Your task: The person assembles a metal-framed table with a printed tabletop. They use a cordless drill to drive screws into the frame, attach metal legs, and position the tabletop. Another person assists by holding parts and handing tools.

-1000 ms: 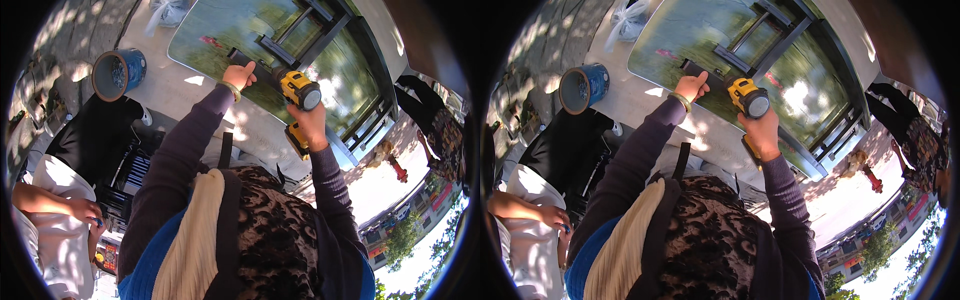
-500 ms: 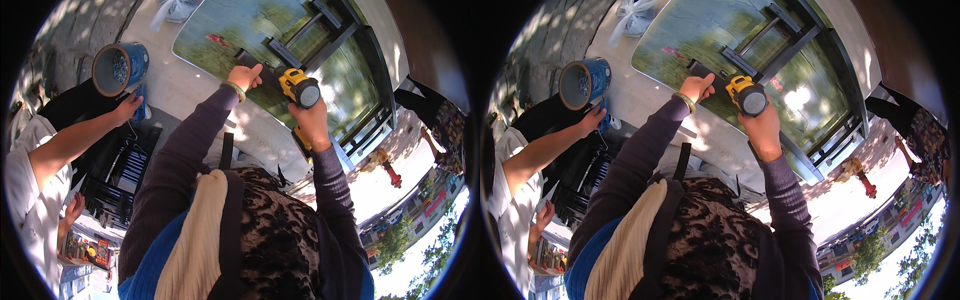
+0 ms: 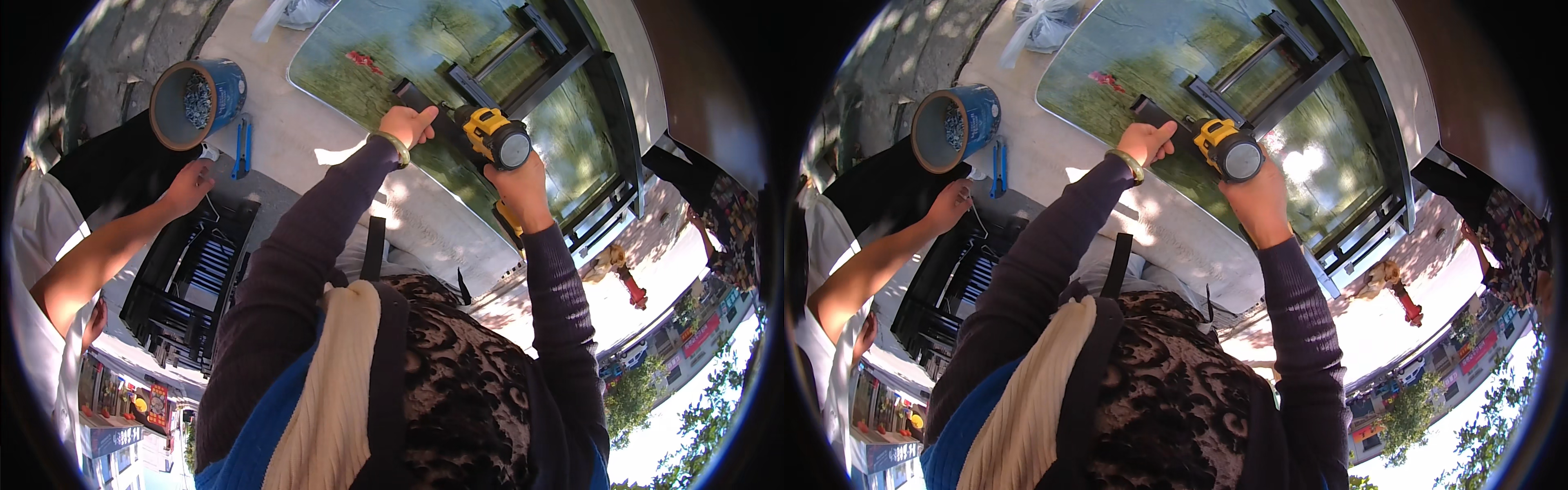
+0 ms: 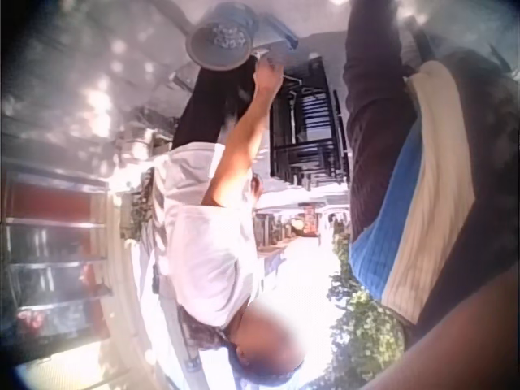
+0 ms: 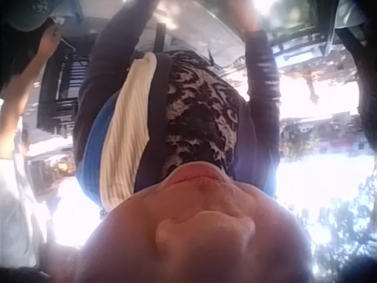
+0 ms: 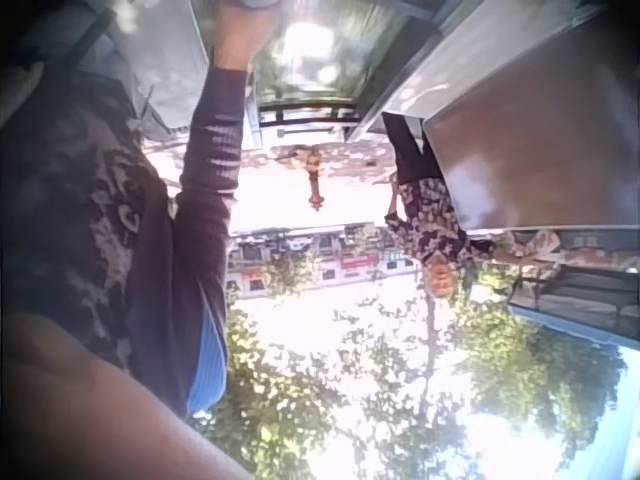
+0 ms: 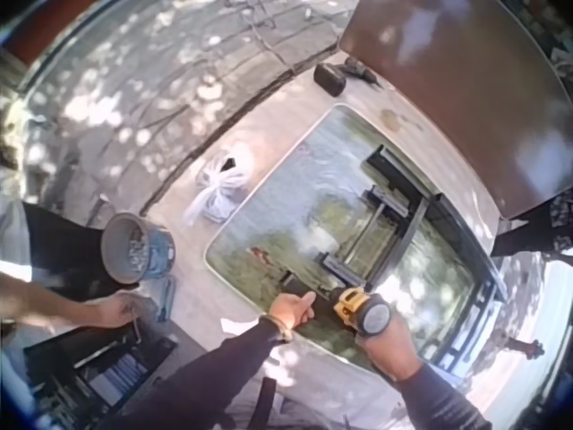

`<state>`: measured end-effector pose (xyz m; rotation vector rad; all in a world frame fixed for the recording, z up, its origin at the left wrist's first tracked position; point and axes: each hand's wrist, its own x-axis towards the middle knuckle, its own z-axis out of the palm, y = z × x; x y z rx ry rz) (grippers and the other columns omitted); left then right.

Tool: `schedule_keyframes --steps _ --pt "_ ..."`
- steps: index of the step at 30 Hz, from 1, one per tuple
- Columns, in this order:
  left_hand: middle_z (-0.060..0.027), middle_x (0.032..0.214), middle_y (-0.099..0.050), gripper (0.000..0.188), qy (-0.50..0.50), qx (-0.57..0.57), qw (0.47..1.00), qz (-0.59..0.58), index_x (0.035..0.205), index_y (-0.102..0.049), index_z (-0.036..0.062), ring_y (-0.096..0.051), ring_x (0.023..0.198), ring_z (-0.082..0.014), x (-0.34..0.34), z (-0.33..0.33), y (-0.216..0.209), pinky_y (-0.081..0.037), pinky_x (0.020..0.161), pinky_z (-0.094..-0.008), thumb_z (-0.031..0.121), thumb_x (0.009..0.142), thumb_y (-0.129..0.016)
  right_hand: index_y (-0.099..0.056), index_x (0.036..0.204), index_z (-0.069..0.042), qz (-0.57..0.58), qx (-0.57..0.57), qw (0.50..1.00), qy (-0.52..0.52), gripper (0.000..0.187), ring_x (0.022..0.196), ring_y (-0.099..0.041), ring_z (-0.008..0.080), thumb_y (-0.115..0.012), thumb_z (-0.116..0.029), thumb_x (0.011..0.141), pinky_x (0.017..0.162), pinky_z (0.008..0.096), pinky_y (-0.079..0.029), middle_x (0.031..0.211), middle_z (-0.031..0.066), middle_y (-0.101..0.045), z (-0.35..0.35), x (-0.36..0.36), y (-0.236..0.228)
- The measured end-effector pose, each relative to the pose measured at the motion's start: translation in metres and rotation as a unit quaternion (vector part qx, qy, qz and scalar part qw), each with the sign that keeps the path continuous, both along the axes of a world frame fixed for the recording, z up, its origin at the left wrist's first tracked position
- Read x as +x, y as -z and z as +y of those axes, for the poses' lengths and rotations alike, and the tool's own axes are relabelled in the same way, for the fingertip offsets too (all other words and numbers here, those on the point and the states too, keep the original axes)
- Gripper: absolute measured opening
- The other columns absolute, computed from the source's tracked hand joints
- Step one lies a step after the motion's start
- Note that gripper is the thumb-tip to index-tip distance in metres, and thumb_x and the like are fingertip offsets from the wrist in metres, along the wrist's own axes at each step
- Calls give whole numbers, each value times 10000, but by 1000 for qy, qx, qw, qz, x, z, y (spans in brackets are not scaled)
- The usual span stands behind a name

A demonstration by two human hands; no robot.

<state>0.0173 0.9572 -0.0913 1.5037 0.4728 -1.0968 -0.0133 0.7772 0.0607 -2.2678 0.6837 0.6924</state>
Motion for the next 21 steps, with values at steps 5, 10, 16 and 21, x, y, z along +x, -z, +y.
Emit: schedule_keyframes --steps 5,10,16,21 --pt "-15 515 -513 501 -6 -21 1000 20 621 -619 24 -440 444 -94 1 0 4 -313 413 -242 460 868 -626 -597 1082 -47 8 -29 999 -25 473 891 -648 321 -715 -92 626 762 367 -506 947 159 -671 -4 2 7" --pt "-11 546 -521 496 -1 -40 999 20 662 -625 23 -448 459 -88 -2 2 6 -313 412 -238 468 881 -605 -610 1050 17 27 27 999 1 441 855 -660 235 -707 -78 631 775 324 -503 928 132 -682 -15 2 7" --pt "-114 930 -616 574 -18 -273 949 159 1070 -570 -45 -609 815 -182 4 18 -30 -522 730 -295 494 966 -398 -601 1046 25 -90 48 994 33 430 850 -670 209 -740 -67 649 772 304 -514 934 137 -687 -20 -53 -60" --pt "-238 1314 -469 603 -134 -436 863 215 1337 -373 -79 -485 1217 -314 10 14 -64 -422 1016 -374 419 1006 -295 -598 1012 15 -135 131 973 132 380 837 -635 139 -744 -55 669 768 268 -497 922 69 -672 -12 -93 -109"
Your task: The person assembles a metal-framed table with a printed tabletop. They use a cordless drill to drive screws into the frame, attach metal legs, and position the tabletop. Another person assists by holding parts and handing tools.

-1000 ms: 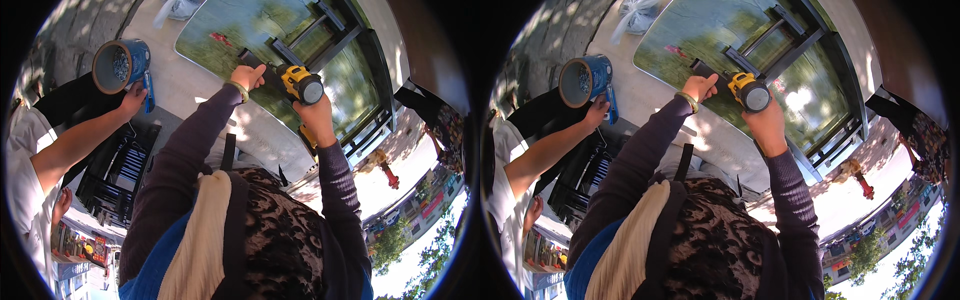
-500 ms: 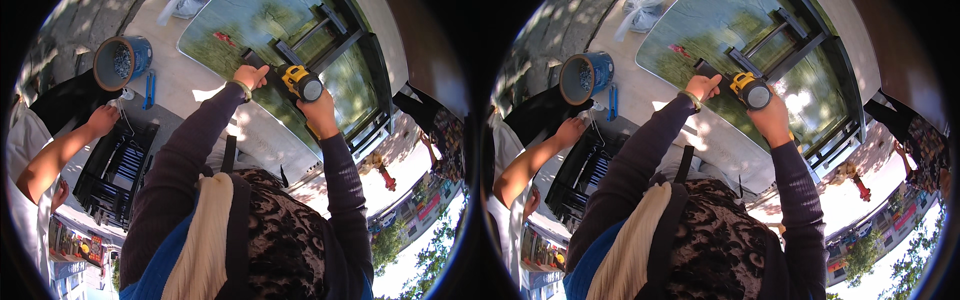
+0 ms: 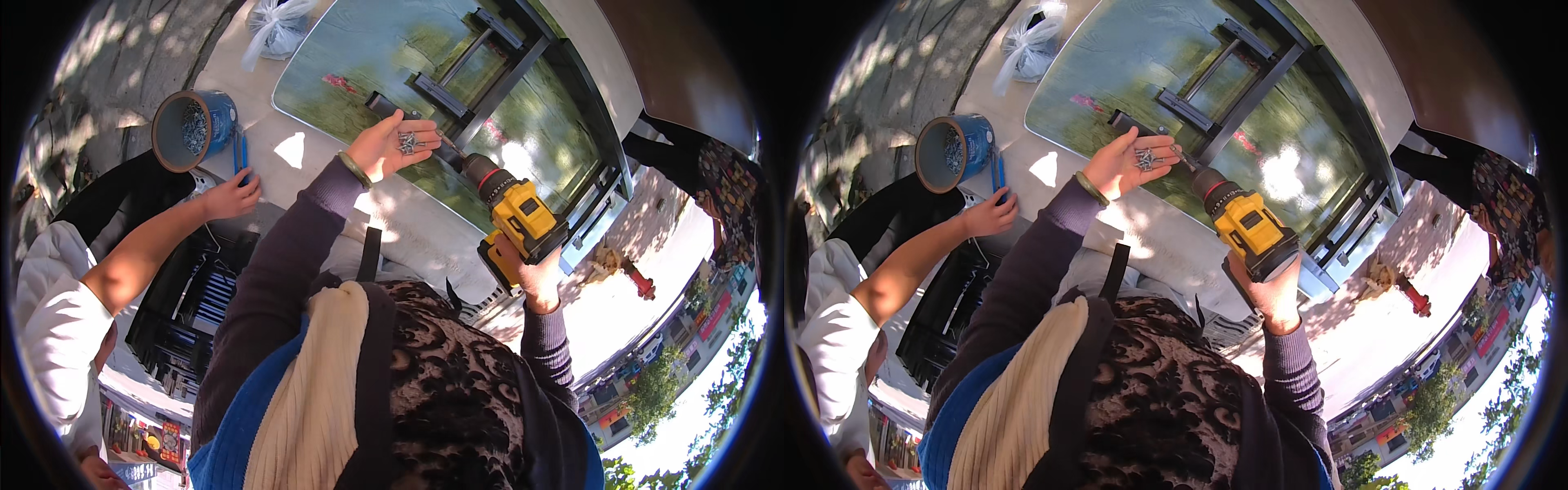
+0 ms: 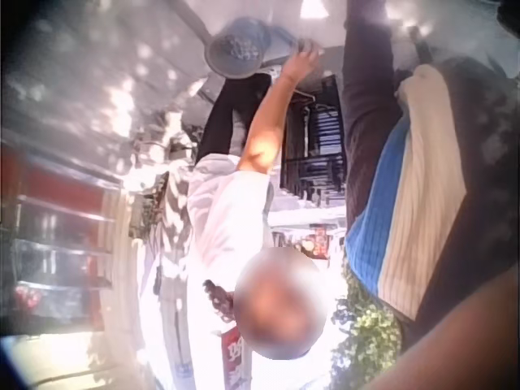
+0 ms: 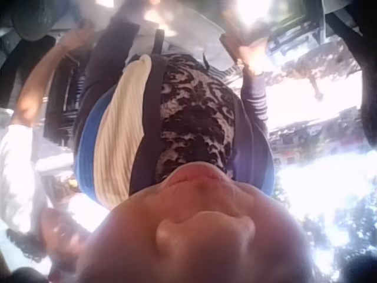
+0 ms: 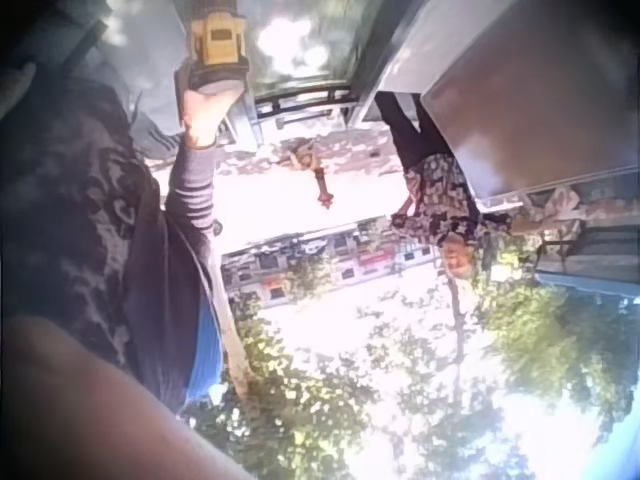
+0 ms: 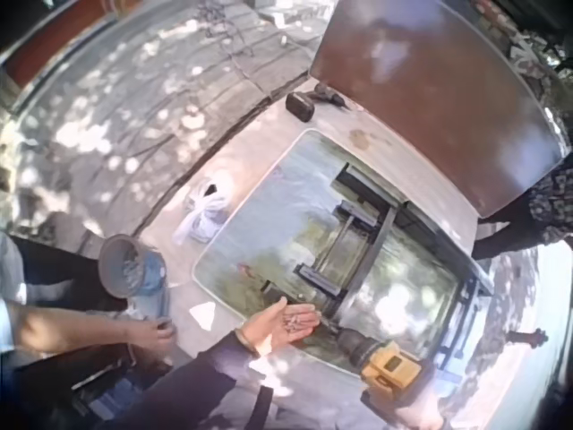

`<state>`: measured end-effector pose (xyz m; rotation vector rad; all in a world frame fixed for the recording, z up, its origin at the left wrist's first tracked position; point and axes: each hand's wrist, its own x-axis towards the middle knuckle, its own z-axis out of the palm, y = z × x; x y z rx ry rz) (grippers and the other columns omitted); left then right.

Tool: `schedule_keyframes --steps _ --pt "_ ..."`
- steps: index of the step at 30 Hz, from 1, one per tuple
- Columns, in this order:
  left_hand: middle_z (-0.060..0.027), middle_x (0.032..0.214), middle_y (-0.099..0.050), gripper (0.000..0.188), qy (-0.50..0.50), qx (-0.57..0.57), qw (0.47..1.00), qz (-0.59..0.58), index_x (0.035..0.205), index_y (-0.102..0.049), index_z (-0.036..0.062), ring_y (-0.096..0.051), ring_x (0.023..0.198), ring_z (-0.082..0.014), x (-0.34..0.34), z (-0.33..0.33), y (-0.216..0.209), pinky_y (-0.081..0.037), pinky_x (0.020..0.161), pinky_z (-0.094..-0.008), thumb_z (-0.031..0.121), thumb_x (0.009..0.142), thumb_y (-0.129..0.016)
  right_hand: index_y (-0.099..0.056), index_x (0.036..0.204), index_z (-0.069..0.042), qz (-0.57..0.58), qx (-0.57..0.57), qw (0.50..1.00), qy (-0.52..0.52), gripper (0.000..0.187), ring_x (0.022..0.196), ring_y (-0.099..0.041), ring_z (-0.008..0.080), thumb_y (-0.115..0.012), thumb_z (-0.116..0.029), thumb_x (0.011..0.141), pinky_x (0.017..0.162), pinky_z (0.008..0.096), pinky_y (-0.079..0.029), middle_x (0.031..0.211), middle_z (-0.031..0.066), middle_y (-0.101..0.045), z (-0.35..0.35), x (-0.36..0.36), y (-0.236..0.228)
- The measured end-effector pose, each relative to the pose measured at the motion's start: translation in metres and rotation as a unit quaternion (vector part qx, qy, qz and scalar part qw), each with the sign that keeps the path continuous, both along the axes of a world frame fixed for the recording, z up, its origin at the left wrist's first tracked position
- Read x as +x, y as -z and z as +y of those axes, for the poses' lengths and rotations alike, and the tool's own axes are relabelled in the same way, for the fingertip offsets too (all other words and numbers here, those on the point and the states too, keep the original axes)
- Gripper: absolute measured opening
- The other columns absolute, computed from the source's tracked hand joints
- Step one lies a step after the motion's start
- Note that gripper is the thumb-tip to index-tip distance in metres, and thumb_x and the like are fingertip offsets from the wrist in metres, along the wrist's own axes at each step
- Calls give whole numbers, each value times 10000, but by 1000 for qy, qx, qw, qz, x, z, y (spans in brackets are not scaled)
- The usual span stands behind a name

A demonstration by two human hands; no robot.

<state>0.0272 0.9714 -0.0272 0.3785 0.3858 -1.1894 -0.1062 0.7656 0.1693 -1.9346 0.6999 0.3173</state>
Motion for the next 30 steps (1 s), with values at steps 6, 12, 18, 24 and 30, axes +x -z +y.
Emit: schedule_keyframes --steps 6,12,18,24,30 --pt "-258 1313 -464 574 38 -64 997 -1 1324 -383 -95 -494 1206 -319 0 -11 -21 -406 1040 -383 377 1009 -299 -587 1102 2 52 120 982 136 426 861 -625 139 -708 24 695 766 288 -518 1007 65 -653 6 -20 -10" --pt "-261 1318 -462 583 53 -78 995 -21 1322 -384 -106 -485 1213 -329 -8 -18 -29 -421 1033 -386 376 1011 -278 -595 1090 1 29 103 989 102 410 864 -628 138 -708 25 696 774 281 -511 991 67 -659 4 -33 -12" --pt "-173 1133 -592 383 63 -22 994 -85 1236 -507 -50 -611 1022 -227 -21 -20 -20 -521 896 -324 236 990 -439 -583 1103 -5 42 92 986 129 431 879 -625 143 -724 25 697 791 288 -509 1005 69 -655 4 -49 -14" --pt "-57 908 -634 221 45 21 996 -74 1125 -596 6 -625 813 -111 -28 -20 -5 -550 724 -241 106 932 -558 -574 1116 -15 55 98 983 145 443 903 -619 147 -722 30 701 805 296 -509 1026 66 -647 6 -57 -14" --pt "-47 905 -628 201 80 37 983 -163 1083 -610 5 -613 802 -110 -20 -15 -7 -524 758 -242 85 898 -611 -575 1131 -15 68 115 980 144 457 905 -617 146 -721 23 699 808 298 -506 1030 63 -648 4 -55 -15"
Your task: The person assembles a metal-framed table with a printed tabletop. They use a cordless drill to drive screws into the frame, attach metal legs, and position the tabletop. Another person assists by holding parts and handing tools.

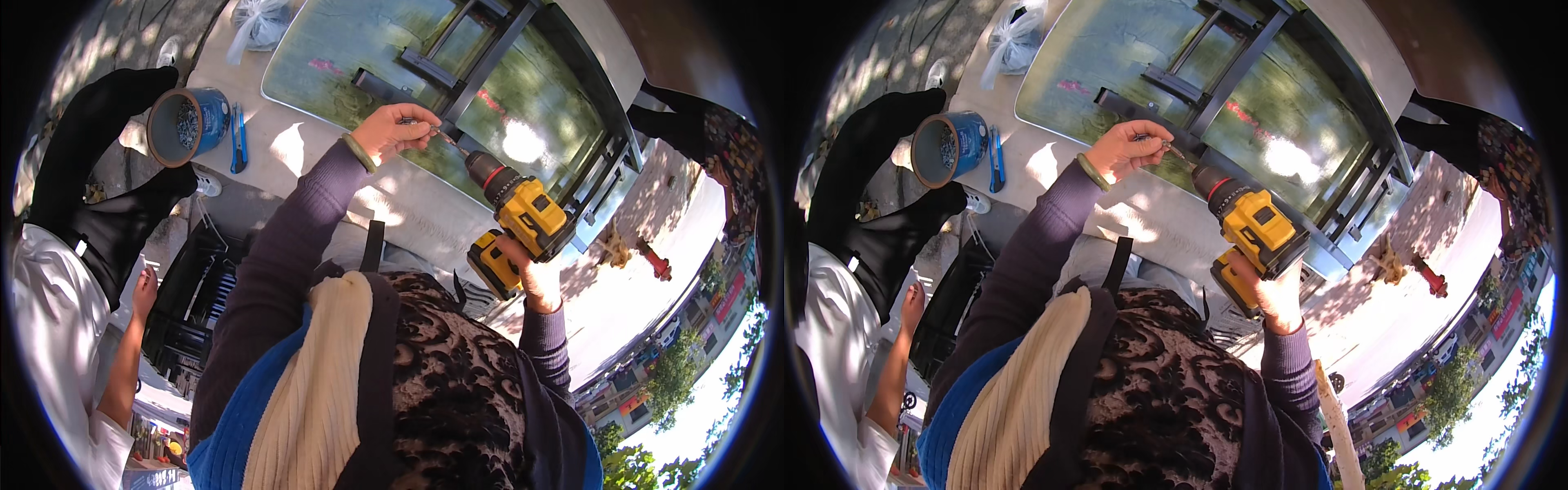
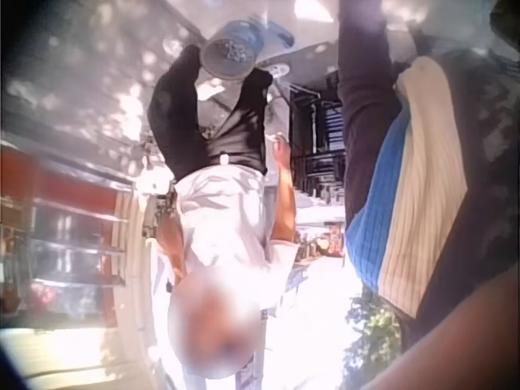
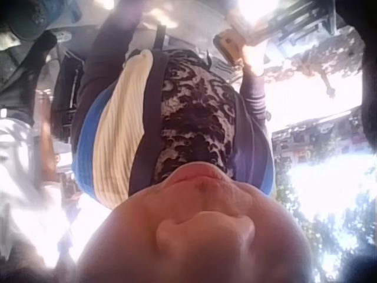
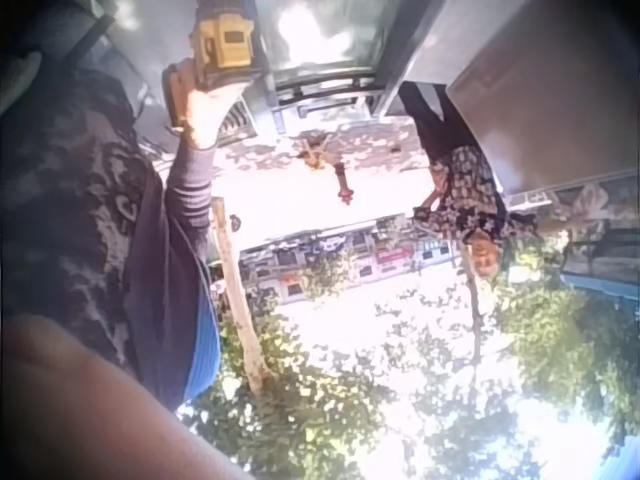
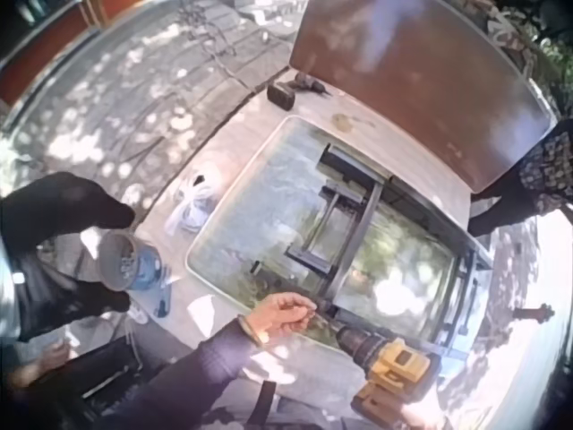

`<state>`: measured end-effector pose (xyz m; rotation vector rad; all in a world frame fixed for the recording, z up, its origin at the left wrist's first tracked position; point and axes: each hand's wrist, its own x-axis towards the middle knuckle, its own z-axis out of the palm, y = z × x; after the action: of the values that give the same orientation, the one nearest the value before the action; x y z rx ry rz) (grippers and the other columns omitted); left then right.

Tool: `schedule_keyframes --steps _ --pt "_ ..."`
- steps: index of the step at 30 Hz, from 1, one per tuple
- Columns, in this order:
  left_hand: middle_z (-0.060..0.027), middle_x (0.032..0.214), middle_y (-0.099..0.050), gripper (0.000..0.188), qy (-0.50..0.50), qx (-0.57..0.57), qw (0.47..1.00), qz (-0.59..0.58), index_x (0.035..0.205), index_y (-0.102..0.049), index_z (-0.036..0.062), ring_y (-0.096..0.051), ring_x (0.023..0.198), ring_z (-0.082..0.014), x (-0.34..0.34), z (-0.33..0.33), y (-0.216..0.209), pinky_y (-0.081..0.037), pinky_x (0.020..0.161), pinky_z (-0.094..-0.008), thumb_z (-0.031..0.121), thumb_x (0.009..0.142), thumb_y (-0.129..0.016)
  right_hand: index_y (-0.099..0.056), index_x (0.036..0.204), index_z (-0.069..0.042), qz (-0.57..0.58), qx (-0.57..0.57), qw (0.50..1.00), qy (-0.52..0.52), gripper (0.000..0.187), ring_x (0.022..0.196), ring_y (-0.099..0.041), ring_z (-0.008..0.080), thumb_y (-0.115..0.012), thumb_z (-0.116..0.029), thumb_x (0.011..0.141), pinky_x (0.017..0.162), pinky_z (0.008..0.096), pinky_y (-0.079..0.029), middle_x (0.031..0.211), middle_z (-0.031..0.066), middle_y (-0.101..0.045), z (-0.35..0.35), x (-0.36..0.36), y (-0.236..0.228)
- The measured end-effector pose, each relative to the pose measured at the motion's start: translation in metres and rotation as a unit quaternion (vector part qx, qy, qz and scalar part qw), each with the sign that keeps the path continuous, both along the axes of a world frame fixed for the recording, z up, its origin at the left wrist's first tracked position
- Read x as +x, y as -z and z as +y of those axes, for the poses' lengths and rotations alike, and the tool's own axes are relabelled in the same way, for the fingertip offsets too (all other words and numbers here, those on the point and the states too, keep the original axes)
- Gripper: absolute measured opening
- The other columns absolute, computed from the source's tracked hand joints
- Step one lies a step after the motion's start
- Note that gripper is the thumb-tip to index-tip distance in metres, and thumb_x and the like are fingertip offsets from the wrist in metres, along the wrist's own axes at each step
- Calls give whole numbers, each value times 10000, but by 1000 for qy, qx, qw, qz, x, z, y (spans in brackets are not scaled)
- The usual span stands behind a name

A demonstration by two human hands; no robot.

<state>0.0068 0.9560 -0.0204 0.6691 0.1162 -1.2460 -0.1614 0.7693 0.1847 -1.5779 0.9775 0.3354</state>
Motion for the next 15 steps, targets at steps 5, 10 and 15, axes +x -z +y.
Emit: schedule_keyframes --steps 5,10,15 --pt "-68 920 -633 192 83 53 987 -127 1032 -620 -22 -607 794 -121 21 3 -4 -522 761 -252 74 868 -646 -576 1139 -12 10 20 1000 -8 467 906 -618 146 -722 24 697 809 297 -505 1028 63 -651 -6 3 3" --pt "-72 862 -642 170 35 115 991 -64 926 -630 -12 -594 703 -101 22 -2 3 -513 644 -223 129 850 -686 -579 1133 -9 12 10 1000 -3 459 903 -624 152 -719 34 699 802 304 -512 1029 69 -654 -7 8 12" --pt "-49 741 -628 216 44 179 982 -37 867 -621 26 -527 560 -64 15 -8 13 -438 497 -190 223 847 -709 -579 1111 6 -4 -11 1000 11 444 879 -631 163 -705 45 687 781 296 -515 1015 77 -653 -4 29 37"
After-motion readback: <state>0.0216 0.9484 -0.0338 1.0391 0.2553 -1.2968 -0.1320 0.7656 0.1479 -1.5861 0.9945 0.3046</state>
